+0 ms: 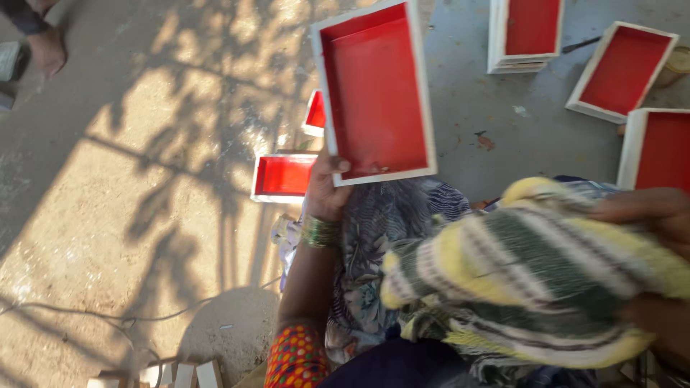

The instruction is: The person sits on the ground and cleans paintbrushes by swirling them in a jar of liquid and wiping them with a cloth. They then pick up red-painted wooden trays one at a time and wipe their surfaces with the cloth, setting each tray back down.

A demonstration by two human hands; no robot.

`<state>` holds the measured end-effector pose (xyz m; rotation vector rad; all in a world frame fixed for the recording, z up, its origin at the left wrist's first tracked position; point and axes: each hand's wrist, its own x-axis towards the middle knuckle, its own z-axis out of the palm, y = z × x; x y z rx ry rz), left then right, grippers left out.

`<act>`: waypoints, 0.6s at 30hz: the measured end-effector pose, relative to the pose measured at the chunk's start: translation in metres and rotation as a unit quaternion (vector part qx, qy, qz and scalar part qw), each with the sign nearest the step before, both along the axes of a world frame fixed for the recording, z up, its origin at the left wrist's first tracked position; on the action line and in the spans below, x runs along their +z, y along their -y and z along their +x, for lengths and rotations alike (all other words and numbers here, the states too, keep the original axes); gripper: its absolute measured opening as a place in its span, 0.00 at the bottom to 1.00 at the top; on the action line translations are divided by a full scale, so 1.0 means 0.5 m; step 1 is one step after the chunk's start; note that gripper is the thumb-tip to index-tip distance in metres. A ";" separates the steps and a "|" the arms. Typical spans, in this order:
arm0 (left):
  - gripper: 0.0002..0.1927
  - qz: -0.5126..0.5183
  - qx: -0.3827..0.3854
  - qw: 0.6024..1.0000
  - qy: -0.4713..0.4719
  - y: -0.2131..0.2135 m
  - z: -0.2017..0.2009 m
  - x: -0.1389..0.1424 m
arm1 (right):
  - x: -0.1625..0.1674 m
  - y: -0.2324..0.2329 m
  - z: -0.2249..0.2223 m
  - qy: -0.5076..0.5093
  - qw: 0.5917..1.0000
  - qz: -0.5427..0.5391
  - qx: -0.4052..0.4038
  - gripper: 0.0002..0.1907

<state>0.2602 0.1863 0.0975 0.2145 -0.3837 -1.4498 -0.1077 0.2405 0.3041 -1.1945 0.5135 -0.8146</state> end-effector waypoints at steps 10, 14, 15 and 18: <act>0.34 -0.095 -0.177 0.969 -0.145 0.080 -0.185 -0.104 | -0.276 0.246 -0.067 0.209 0.945 0.077 -0.238 0.20; 0.38 -0.041 -0.095 0.995 0.014 0.130 -0.212 -0.173 | -0.393 0.291 -0.011 0.202 0.942 0.161 -0.216 0.18; 0.38 -0.050 -0.086 0.995 0.013 0.144 -0.210 -0.183 | -0.407 0.289 0.004 0.199 0.940 0.174 -0.215 0.19; 0.39 0.006 -0.062 0.997 -0.046 0.198 -0.227 -0.180 | -0.409 0.282 0.051 0.152 0.937 0.187 -0.252 0.21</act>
